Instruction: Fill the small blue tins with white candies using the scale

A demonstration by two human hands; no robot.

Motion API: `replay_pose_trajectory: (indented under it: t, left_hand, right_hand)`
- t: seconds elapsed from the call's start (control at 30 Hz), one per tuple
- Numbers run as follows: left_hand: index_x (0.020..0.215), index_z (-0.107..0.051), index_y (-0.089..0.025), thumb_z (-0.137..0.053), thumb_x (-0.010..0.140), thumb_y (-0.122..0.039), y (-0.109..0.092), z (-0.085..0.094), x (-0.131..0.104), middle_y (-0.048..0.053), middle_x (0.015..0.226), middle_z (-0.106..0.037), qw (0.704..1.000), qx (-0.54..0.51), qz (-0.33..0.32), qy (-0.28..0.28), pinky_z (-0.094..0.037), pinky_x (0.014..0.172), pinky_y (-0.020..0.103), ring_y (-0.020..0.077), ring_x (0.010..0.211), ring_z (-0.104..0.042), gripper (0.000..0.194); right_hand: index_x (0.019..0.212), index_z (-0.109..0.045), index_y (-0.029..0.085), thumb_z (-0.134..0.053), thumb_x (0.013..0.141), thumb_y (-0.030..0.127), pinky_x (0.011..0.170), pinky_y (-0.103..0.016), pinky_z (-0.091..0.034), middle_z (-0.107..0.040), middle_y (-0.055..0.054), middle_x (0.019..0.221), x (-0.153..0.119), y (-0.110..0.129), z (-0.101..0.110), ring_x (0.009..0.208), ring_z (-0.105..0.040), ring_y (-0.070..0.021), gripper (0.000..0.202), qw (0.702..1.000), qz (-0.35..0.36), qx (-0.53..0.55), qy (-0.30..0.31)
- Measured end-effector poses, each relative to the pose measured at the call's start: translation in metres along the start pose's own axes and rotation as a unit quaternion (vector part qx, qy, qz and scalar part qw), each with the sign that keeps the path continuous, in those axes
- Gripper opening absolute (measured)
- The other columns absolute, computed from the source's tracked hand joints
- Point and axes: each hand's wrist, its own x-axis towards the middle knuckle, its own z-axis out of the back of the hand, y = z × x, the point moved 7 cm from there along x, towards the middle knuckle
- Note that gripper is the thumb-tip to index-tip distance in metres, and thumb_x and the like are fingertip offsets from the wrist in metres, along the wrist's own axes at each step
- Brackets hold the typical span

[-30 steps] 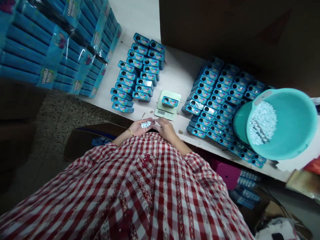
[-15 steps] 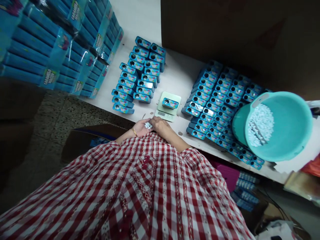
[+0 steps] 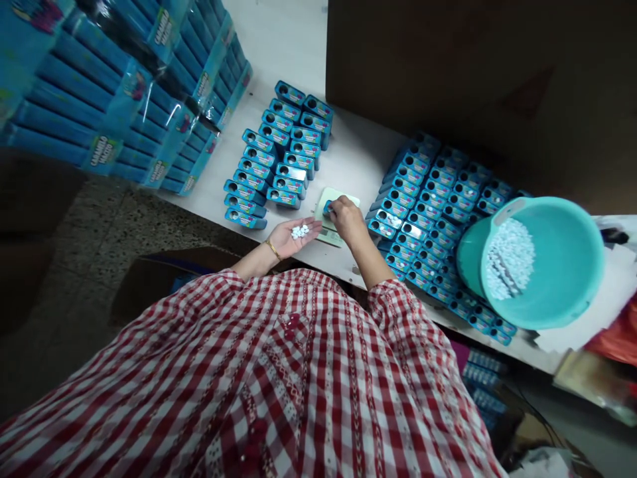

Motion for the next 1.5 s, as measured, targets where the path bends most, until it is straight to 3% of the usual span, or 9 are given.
replay_pose_trajectory:
  t: [0.27,0.43,0.57,0.7,0.9,1.0,1.17,1.37,1.5]
  left_hand:
    - [0.107,-0.063,-0.005,-0.04,0.087,-0.013,0.0,0.028,-0.012,0.014,0.089,-0.071,0.999,-0.018,-0.021,-0.018,-0.051,0.087,0.032,0.0206,0.093,-0.067,0.03]
    - [0.11,-0.061,-0.005,-0.039,0.087,-0.011,-0.002,0.043,-0.019,0.014,0.09,-0.071,0.999,-0.023,-0.028,-0.038,-0.051,0.087,0.031,0.0193,0.091,-0.068,0.033]
    - [0.111,-0.061,-0.006,-0.04,0.087,-0.011,-0.002,0.049,-0.021,0.014,0.095,-0.071,0.999,-0.023,-0.028,-0.039,-0.051,0.088,0.031,0.0193,0.094,-0.067,0.033]
    - [0.109,-0.062,-0.006,-0.04,0.087,-0.012,-0.007,0.059,-0.025,0.014,0.094,-0.071,0.998,-0.032,-0.042,-0.045,-0.052,0.087,0.03,0.0191,0.094,-0.067,0.032]
    - [0.109,-0.061,-0.005,-0.039,0.088,-0.012,-0.011,0.082,-0.036,0.012,0.087,-0.071,0.995,-0.038,-0.049,-0.078,-0.053,0.084,0.029,0.0179,0.088,-0.068,0.032]
    - [0.108,-0.061,-0.004,-0.039,0.088,-0.011,-0.009,0.087,-0.037,0.013,0.087,-0.071,0.995,-0.037,-0.049,-0.082,-0.052,0.086,0.029,0.0179,0.088,-0.068,0.031]
    - [0.11,-0.06,-0.004,-0.038,0.088,-0.012,-0.008,0.084,-0.037,0.012,0.087,-0.071,0.995,-0.033,-0.046,-0.085,-0.052,0.085,0.03,0.0182,0.089,-0.068,0.032]
    - [0.113,-0.06,-0.005,-0.039,0.088,-0.012,-0.013,0.089,-0.04,0.013,0.089,-0.07,0.994,-0.037,-0.059,-0.085,-0.052,0.085,0.03,0.0185,0.09,-0.067,0.034]
    - [0.113,-0.059,-0.004,-0.039,0.088,-0.012,-0.012,0.096,-0.042,0.013,0.089,-0.07,0.993,-0.044,-0.058,-0.096,-0.053,0.082,0.029,0.0187,0.09,-0.067,0.033]
  right_hand:
    - [0.095,-0.068,0.021,-0.051,0.082,0.018,0.083,-0.034,-0.049,-0.066,-0.006,0.095,-0.008,-0.004,0.009,0.091,-0.061,-0.0199,0.021,0.994,0.0,0.082,-0.066]
    - [0.091,-0.069,0.022,-0.052,0.081,0.021,0.079,-0.034,-0.052,-0.069,-0.002,0.092,-0.017,-0.017,0.009,0.083,-0.063,-0.0174,0.02,0.972,-0.04,0.205,-0.105]
    - [0.091,-0.069,0.022,-0.05,0.08,0.023,0.079,-0.035,-0.053,-0.07,-0.002,0.093,-0.021,-0.022,0.015,0.083,-0.064,-0.0175,0.022,0.963,-0.068,0.221,-0.136]
    - [0.088,-0.069,0.021,-0.052,0.08,0.028,0.076,-0.036,-0.053,-0.069,-0.003,0.086,-0.042,-0.035,0.03,0.076,-0.063,-0.0172,0.019,0.937,-0.122,0.241,-0.219]
    - [0.088,-0.068,0.02,-0.054,0.078,0.034,0.076,-0.036,-0.052,-0.068,-0.003,0.083,-0.078,-0.06,0.028,0.073,-0.063,-0.0165,0.022,0.911,-0.186,0.259,-0.261]
    - [0.095,-0.066,0.019,-0.056,0.076,0.032,0.078,-0.035,-0.052,-0.067,-0.004,0.091,-0.08,-0.062,0.023,0.078,-0.062,-0.0166,0.025,0.922,-0.178,0.233,-0.253]
    - [0.114,-0.055,0.021,-0.061,0.074,0.035,0.072,-0.033,-0.053,-0.058,-0.008,0.11,-0.065,-0.058,0.004,0.093,-0.059,-0.0191,0.043,0.952,-0.146,0.197,-0.182]
    - [0.122,-0.047,0.021,-0.062,0.074,0.04,0.082,-0.04,-0.052,-0.049,-0.011,0.124,-0.048,-0.056,-0.011,0.11,-0.052,-0.0249,0.054,0.975,-0.093,0.143,-0.139]
    - [0.123,-0.047,0.021,-0.061,0.077,0.042,0.092,-0.046,-0.047,-0.049,-0.012,0.124,-0.044,-0.05,-0.009,0.115,-0.049,-0.0268,0.052,0.984,-0.06,0.101,-0.134]
